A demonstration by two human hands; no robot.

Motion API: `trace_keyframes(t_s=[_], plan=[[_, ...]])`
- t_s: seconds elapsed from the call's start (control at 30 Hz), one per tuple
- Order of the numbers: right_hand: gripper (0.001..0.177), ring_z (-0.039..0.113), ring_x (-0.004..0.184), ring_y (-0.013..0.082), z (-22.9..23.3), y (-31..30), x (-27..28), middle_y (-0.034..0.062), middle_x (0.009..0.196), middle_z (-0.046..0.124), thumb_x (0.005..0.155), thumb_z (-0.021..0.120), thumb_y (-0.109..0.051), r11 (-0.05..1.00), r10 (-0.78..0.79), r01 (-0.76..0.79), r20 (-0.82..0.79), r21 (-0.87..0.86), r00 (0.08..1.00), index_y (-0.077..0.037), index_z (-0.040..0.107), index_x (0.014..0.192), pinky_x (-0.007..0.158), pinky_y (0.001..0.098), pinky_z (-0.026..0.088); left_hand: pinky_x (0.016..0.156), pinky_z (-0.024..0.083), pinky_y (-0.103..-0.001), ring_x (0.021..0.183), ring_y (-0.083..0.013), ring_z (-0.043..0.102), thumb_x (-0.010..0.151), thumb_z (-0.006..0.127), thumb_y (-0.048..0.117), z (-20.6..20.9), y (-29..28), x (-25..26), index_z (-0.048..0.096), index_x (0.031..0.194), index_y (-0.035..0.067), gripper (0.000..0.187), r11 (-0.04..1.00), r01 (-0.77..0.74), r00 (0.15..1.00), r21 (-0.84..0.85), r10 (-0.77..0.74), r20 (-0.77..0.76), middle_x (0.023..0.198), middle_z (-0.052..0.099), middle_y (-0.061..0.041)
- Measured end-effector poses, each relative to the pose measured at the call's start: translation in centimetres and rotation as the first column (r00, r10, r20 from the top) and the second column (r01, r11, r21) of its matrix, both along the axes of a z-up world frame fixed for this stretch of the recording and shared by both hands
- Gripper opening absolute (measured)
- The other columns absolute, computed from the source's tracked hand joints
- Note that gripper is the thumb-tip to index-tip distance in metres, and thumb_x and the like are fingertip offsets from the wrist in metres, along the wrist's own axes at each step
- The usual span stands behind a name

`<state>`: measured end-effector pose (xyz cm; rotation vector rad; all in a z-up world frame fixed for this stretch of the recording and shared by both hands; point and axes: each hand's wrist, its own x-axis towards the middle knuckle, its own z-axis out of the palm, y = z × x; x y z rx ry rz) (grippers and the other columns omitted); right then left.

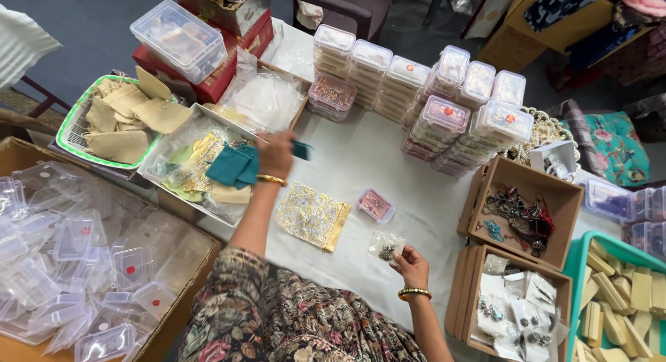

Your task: The person picks up small jewelry items from a box and places them into small plastic containers. They then close the containers and stack them on the table. The person also handles small fabric pouches and other jewelry pieces during the process.

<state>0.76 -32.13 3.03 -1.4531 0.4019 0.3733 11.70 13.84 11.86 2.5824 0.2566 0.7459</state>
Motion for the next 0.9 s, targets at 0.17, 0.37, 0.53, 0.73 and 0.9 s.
trace_keyframes(t_s=[0.17,0.37,0.53,0.73,0.9], plan=[[0.022,0.072,0.089,0.0162,-0.3,-1.1,0.3,0.0070,0.103,0.075,0.091,0.071,-0.002,0.999,-0.044,0.044,-0.004,-0.010,0.999,0.001,0.070,0.112,0.079,0.0359,0.063,0.099,0.038,-0.056,0.106,-0.0268,0.064,0.080,0.067,0.013,0.9,-13.0,-1.3,0.073,0.094,0.023,0.018,0.854,0.518,0.681,-0.047,-0.445,-0.581,0.101,0.072,-0.004],[0.022,0.072,0.090,0.0160,0.1,-1.5,0.4,0.0066,0.103,0.076,0.090,0.071,-0.003,0.993,-0.104,0.103,-0.008,-0.051,0.995,0.000,0.070,0.112,0.079,0.0353,0.064,0.105,0.039,-0.055,0.120,-0.0281,0.059,0.080,0.064,0.008,-6.4,-21.8,-4.6,0.075,0.095,0.021,0.022,0.789,0.600,0.687,-0.133,-0.593,-0.421,0.115,0.069,-0.006],[0.022,0.066,0.082,0.0109,-2.0,-2.4,-0.4,0.0036,0.098,0.074,0.089,0.078,-0.006,0.961,-0.132,0.123,-0.018,-0.249,0.991,-0.002,0.073,0.111,0.066,0.0273,0.053,0.099,0.053,-0.042,0.113,-0.0307,0.066,0.090,0.065,0.019,-8.4,-23.8,-7.5,0.070,0.104,0.014,0.016,0.874,0.200,0.747,-0.442,-0.428,-0.509,0.119,0.068,-0.008],[0.019,0.065,0.076,0.0109,-4.4,-1.4,-0.3,0.0030,0.090,0.071,0.086,0.079,-0.004,0.971,-0.186,0.163,-0.125,-0.177,0.975,-0.001,0.071,0.103,0.063,0.0266,0.056,0.091,0.055,-0.047,0.109,-0.0384,0.066,0.090,0.070,0.040,-12.4,-26.3,-8.7,0.059,0.119,0.002,0.049,0.945,0.106,0.601,-0.308,-0.308,-0.738,0.123,0.062,-0.020],[0.022,0.067,0.075,0.0130,-5.5,-0.3,0.0,0.0046,0.090,0.072,0.087,0.078,-0.003,0.981,-0.165,0.152,-0.116,-0.118,0.979,0.001,0.067,0.105,0.063,0.0276,0.058,0.090,0.056,-0.046,0.104,-0.0365,0.068,0.091,0.069,0.027,-15.5,-25.9,-8.7,0.070,0.104,0.006,0.025,0.953,0.064,0.693,-0.297,-0.256,-0.674,0.121,0.065,-0.016]])
